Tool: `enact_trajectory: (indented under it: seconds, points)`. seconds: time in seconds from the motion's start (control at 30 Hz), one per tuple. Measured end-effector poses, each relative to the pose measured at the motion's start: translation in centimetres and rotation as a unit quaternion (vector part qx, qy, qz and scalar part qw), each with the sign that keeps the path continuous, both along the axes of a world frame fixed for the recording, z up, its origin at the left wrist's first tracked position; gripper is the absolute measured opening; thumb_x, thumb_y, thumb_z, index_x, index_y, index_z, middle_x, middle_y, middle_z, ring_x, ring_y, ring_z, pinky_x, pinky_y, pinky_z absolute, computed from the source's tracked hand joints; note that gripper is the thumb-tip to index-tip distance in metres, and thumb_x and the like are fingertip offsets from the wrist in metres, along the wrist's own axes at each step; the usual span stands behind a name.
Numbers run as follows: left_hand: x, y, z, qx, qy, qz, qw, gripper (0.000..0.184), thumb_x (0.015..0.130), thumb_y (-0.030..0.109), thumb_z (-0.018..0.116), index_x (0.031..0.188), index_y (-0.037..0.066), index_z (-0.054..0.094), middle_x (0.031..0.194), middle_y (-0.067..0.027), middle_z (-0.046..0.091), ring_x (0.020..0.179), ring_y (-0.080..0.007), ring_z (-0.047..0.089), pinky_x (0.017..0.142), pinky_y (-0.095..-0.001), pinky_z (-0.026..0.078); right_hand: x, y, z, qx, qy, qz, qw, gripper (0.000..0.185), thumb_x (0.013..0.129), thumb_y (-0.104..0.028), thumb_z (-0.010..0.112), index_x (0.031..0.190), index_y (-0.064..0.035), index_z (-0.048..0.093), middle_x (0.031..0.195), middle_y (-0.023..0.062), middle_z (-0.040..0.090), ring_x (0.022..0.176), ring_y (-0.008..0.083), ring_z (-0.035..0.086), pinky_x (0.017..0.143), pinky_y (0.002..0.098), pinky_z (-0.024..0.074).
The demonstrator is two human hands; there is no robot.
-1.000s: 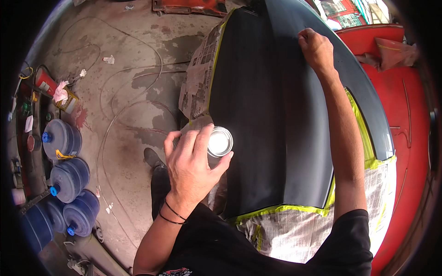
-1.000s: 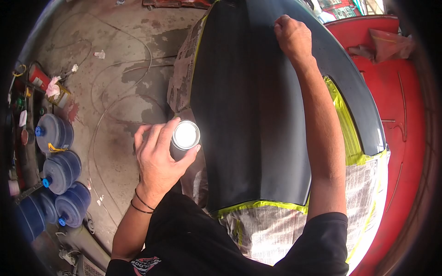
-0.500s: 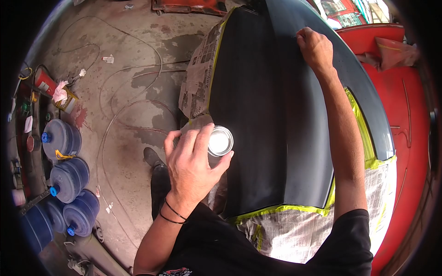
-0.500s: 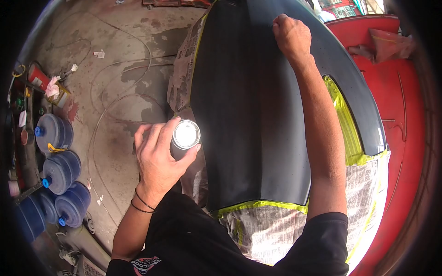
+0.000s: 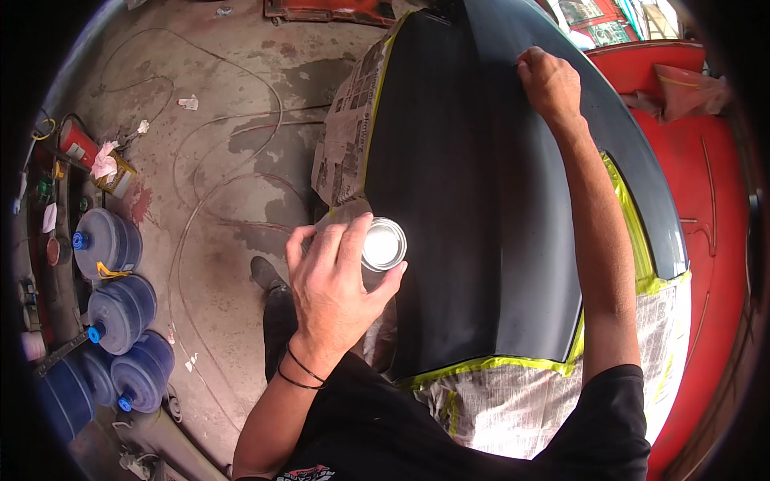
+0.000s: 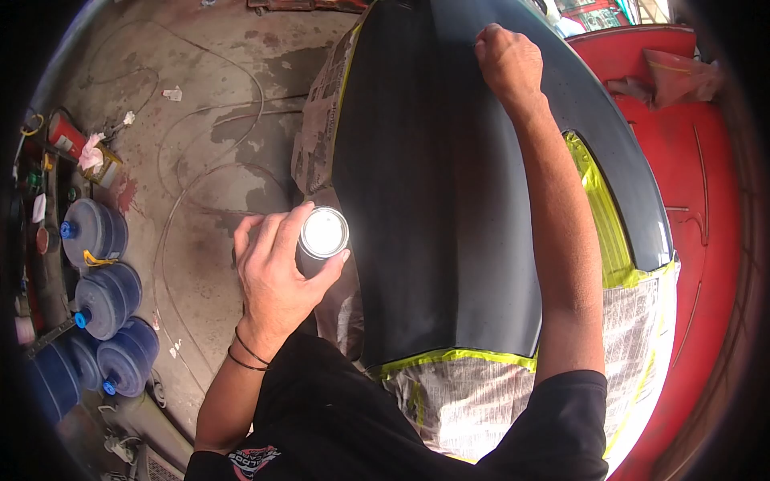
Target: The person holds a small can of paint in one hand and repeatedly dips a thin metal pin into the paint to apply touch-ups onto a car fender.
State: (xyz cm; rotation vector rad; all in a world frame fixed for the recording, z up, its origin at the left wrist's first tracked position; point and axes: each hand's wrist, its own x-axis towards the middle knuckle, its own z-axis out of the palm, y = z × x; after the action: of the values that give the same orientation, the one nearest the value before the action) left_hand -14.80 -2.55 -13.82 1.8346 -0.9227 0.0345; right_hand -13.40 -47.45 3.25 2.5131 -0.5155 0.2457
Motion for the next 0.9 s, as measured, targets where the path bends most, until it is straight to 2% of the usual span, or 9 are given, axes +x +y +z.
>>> enact_trajectory:
  seconds: [0.4, 0.5, 0.63, 0.7, 0.77, 0.83, 0.9]
  points:
    - [0.6, 0.4, 0.3, -0.003, 0.001, -0.001, 1.000, 0.071, 0.081, 0.027, 0.105, 0.142, 0.004, 0.076, 0.119, -0.0092, 0.081, 0.107, -0.0287, 0.077, 0.113, -0.0517, 0.051, -0.5, 0.5, 0.4, 0.047, -0.045, -0.006, 0.998, 0.024, 0.110, -0.028, 0.072, 0.119, -0.0106, 0.086, 0.110, 0.0191, 0.088, 0.108, 0.0432, 0.084, 0.099, 0.0553, 0.0654]
    - [0.6, 0.4, 0.6, -0.006, 0.000, -0.001, 1.000, 0.071, 0.080, 0.028, 0.104, 0.142, 0.004, 0.077, 0.119, -0.0090, 0.081, 0.107, -0.0286, 0.077, 0.113, -0.0514, 0.051, -1.7, 2.5, 0.1, 0.093, -0.100, -0.006, 0.991, 0.023, 0.109, -0.027, 0.074, 0.119, -0.0105, 0.086, 0.108, 0.0196, 0.088, 0.106, 0.0438, 0.084, 0.099, 0.0542, 0.0657]
    - [0.4, 0.3, 0.9, -0.013, -0.012, 0.003, 1.000, 0.072, 0.080, 0.028, 0.104, 0.141, 0.004, 0.077, 0.119, -0.0088, 0.082, 0.108, -0.0287, 0.077, 0.113, -0.0513, 0.051, -4.9, 11.0, -1.9, 0.205, -0.173, 0.011, 0.963, 0.021, 0.108, -0.026, 0.077, 0.119, -0.0098, 0.086, 0.102, 0.0199, 0.087, 0.103, 0.0424, 0.085, 0.095, 0.0521, 0.0663]
    - [0.1, 0.4, 1.1, -0.015, -0.018, -0.001, 1.000, 0.072, 0.080, 0.028, 0.104, 0.142, 0.004, 0.077, 0.119, -0.0094, 0.082, 0.108, -0.0295, 0.077, 0.113, -0.0513, 0.050, -6.6, 17.0, -2.9, 0.271, -0.176, -0.018, 0.946, 0.017, 0.108, -0.022, 0.079, 0.118, -0.0091, 0.085, 0.104, 0.0191, 0.087, 0.102, 0.0418, 0.085, 0.093, 0.0513, 0.0663]
    - [0.0, 0.5, 1.6, -0.010, -0.025, -0.011, 1.000, 0.071, 0.080, 0.028, 0.104, 0.141, 0.004, 0.077, 0.119, -0.0099, 0.082, 0.109, -0.0310, 0.077, 0.113, -0.0517, 0.050, -8.2, 21.4, -3.4, 0.332, -0.163, -0.049, 0.928, 0.015, 0.107, -0.018, 0.079, 0.118, -0.0088, 0.085, 0.105, 0.0157, 0.088, 0.101, 0.0359, 0.086, 0.094, 0.0470, 0.0673]
    - [0.0, 0.2, 1.9, -0.012, -0.031, -0.017, 0.999, 0.070, 0.081, 0.029, 0.103, 0.141, 0.004, 0.077, 0.118, -0.0103, 0.081, 0.110, -0.0324, 0.077, 0.112, -0.0520, 0.050, -9.6, 24.2, -3.7, 0.357, -0.151, -0.042, 0.921, 0.014, 0.108, -0.017, 0.079, 0.118, -0.0091, 0.085, 0.106, 0.0131, 0.088, 0.102, 0.0327, 0.086, 0.094, 0.0443, 0.0672]
    - [0.0, -0.3, 2.0, -0.012, -0.034, -0.017, 0.999, 0.068, 0.081, 0.029, 0.103, 0.140, 0.005, 0.077, 0.118, -0.0106, 0.081, 0.110, -0.0336, 0.077, 0.111, -0.0521, 0.050, -10.7, 25.6, -3.9, 0.354, -0.151, 0.000, 0.923, 0.012, 0.106, -0.017, 0.082, 0.115, -0.0089, 0.083, 0.105, 0.0105, 0.086, 0.096, 0.0321, 0.084, 0.090, 0.0452, 0.0665]
